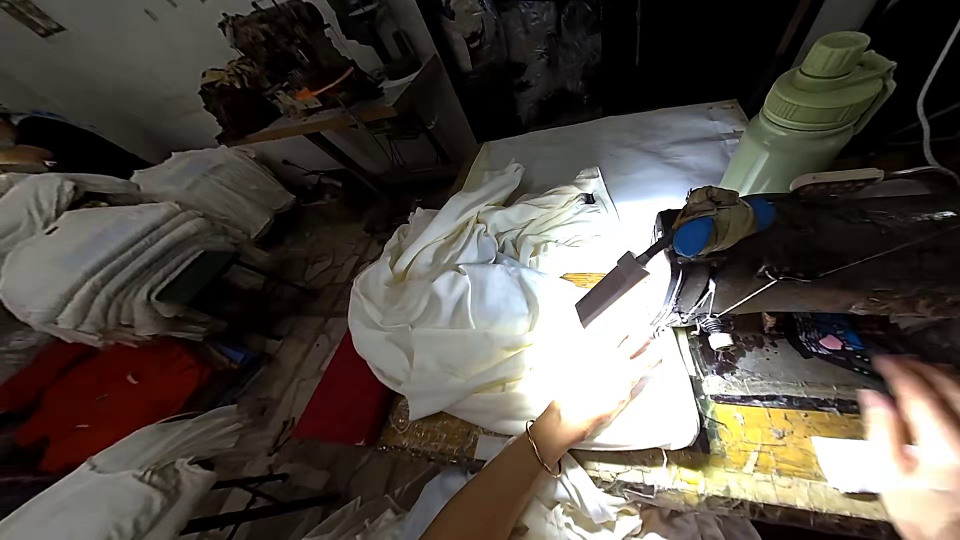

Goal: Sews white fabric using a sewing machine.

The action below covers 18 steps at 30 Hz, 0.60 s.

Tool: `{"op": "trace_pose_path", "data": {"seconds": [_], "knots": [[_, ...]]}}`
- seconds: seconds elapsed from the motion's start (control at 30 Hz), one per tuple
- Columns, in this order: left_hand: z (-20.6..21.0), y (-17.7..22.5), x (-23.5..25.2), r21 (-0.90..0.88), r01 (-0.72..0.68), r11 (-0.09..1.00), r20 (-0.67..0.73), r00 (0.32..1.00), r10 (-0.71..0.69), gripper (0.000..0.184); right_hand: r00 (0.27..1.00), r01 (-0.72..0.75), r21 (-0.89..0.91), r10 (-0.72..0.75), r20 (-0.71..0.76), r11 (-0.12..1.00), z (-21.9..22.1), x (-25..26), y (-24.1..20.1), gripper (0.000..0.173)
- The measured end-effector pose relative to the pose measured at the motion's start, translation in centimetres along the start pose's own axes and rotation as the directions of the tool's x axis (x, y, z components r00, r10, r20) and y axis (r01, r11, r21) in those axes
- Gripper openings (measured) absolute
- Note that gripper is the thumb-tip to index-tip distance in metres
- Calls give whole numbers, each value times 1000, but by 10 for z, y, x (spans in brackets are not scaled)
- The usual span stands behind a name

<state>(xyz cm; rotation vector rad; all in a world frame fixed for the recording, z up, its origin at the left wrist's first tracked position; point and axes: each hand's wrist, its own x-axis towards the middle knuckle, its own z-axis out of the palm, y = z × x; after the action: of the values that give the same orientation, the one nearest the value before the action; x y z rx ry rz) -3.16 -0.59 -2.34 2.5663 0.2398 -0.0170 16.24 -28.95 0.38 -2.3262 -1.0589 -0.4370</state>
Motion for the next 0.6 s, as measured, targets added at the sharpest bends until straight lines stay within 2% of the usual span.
{"op": "trace_pose_path", "data": {"seconds": [0.07,0.17,0.23,0.3,0.33,0.37,0.4,0.43,0.47,0.5,0.53,0.6], "knots": [[0,0,3,84,-9,996,-12,1000,10,44,995,100,107,-101,8,989,26,4,-46,35],[-1,0,8,171,-78,982,-49,995,88,43,971,213,245,-233,58,946,61,-5,-87,31],[-9,9,7,3,-136,991,-30,990,136,41,955,250,326,-287,72,912,77,-12,-92,30],[-18,28,-6,-394,-120,911,61,986,156,53,959,238,391,-280,53,889,83,-10,-88,31],[-22,41,-12,-497,-128,858,61,982,181,59,963,228,412,-266,35,882,82,-5,-88,29],[-18,49,-18,-485,-160,860,18,981,193,60,966,221,425,-256,25,878,80,0,-91,26],[-8,51,-23,-384,-201,901,-57,979,194,52,968,220,434,-251,15,874,79,3,-96,25],[2,50,-29,-221,-196,955,-131,977,170,37,968,222,429,-252,13,875,76,5,-104,26],[8,43,-36,-11,-142,990,-183,973,137,27,968,223,421,-252,13,879,72,7,-111,27],[3,37,-37,96,-37,995,-269,961,62,21,969,224,415,-247,2,882,70,9,-115,27],[-13,32,-34,112,106,988,-347,936,-62,20,971,220,408,-239,-4,886,68,12,-115,26],[-52,23,-37,278,229,933,-565,825,-34,28,968,239,384,-248,-28,892,67,20,-112,28]]}}
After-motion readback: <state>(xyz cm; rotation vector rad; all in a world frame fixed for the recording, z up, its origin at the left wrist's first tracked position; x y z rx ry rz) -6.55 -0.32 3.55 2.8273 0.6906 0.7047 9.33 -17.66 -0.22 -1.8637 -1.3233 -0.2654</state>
